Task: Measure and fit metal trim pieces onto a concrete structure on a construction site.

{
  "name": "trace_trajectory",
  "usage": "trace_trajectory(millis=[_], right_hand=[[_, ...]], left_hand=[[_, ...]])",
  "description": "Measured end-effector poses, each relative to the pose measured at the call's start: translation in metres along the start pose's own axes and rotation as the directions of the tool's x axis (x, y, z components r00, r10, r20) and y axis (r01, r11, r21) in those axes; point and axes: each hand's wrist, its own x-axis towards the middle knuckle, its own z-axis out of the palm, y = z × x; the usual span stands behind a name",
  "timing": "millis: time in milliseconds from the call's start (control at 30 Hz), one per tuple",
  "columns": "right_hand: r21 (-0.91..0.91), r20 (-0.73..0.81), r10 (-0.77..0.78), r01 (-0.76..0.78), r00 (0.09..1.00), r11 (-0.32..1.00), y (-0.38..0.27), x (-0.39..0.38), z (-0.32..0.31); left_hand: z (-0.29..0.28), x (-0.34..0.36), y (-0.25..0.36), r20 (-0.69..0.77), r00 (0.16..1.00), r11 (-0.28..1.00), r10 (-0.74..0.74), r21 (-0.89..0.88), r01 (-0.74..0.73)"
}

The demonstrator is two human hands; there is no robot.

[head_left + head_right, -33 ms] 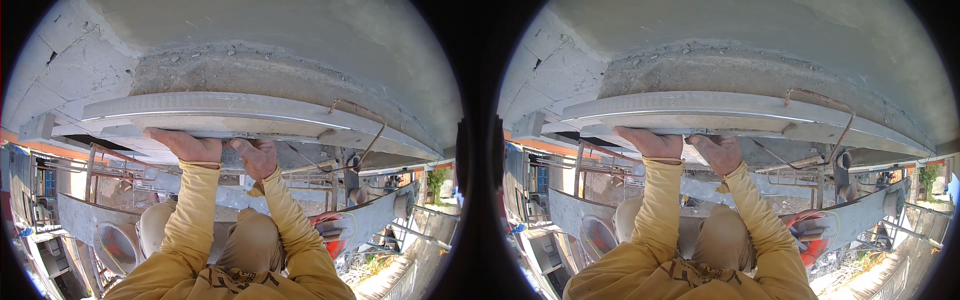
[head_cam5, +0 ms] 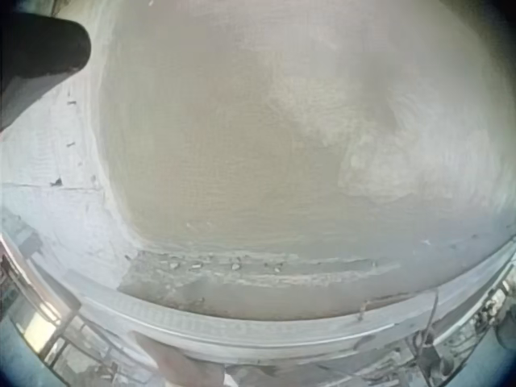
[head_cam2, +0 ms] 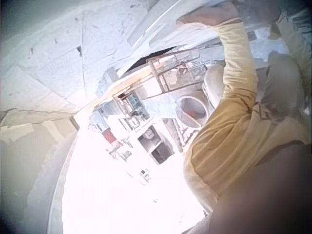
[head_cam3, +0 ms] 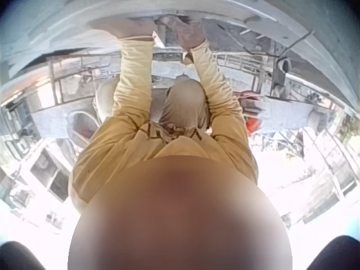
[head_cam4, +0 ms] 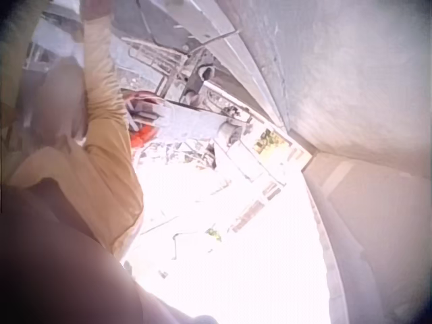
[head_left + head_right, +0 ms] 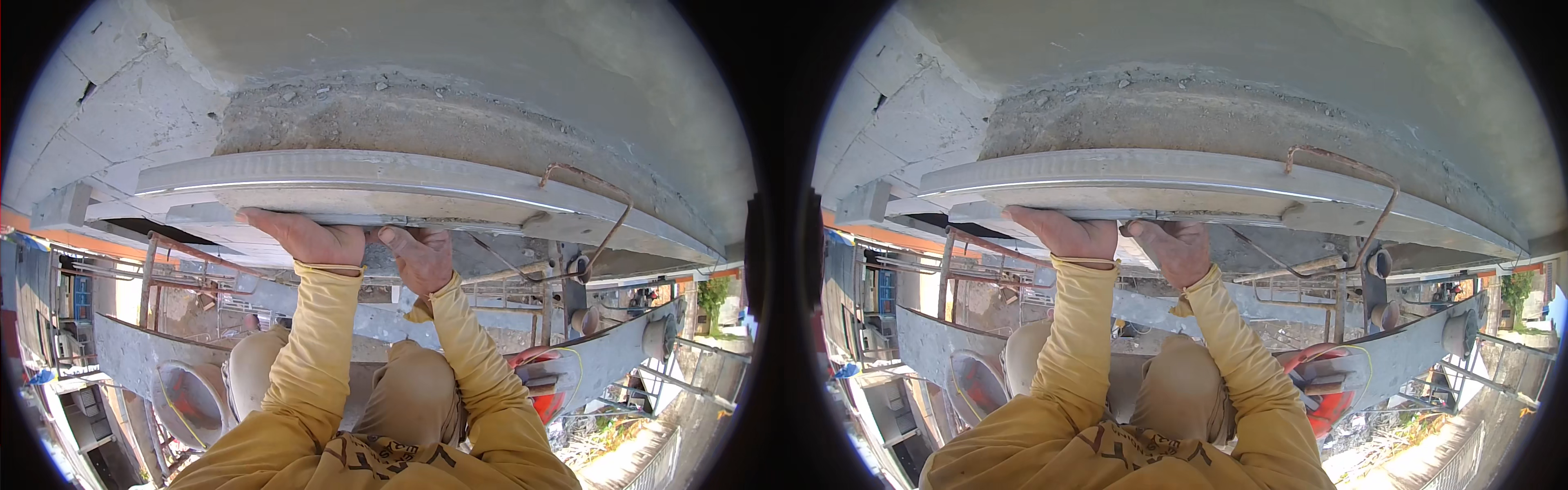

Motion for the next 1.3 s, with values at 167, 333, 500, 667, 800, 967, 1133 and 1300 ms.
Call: trace_trajectory(millis=[167, 333, 500, 667, 800, 967, 1133, 1300], right_hand=[[0.18, 0.003, 0.098, -0.097, 0.995, 0.979, -0.011, -0.005, 0.01], [0.215, -0.067, 0.152, -0.135, 0.986, 0.967, -0.011, -0.006, 0.011], [0.16, -0.097, 0.12, -0.104, 0.988, 0.982, -0.019, -0.006, 0.016], [0.187, -0.151, 0.105, -0.076, 0.983, 0.979, -0.018, -0.004, 0.023], [0.18, -0.168, 0.128, -0.097, 0.977, 0.979, -0.02, -0.005, 0.022], [0.186, -0.197, 0.122, -0.085, 0.973, 0.979, -0.022, -0.005, 0.026], [0.169, -0.198, 0.143, -0.11, 0.97, 0.979, -0.021, -0.007, 0.028], [0.162, -0.208, 0.144, -0.111, 0.968, 0.981, -0.021, -0.006, 0.027]], left_hand=[[-0.012, 0.0, -0.002, 0.003, 0.999, 0.998, -0.041, -0.042, 0.041], [-0.017, -0.003, 0.004, 0.005, 0.998, 0.997, -0.056, 0.046, 0.056], [-0.017, -0.012, -0.002, -0.03, 0.992, 0.986, -0.121, 0.109, 0.124], [-0.048, -0.015, -0.014, 0.11, 0.959, 0.931, -0.26, 0.291, 0.219], [-0.043, -0.017, -0.015, 0.056, 0.965, 0.915, -0.257, 0.335, 0.224], [-0.055, -0.01, -0.023, 0.072, 0.982, 0.895, -0.174, 0.428, 0.127], [-0.052, -0.01, -0.017, 0.139, 0.982, 0.827, -0.131, 0.561, 0.031], [-0.048, -0.011, -0.014, 0.114, 0.984, 0.832, -0.14, 0.552, 0.054]])
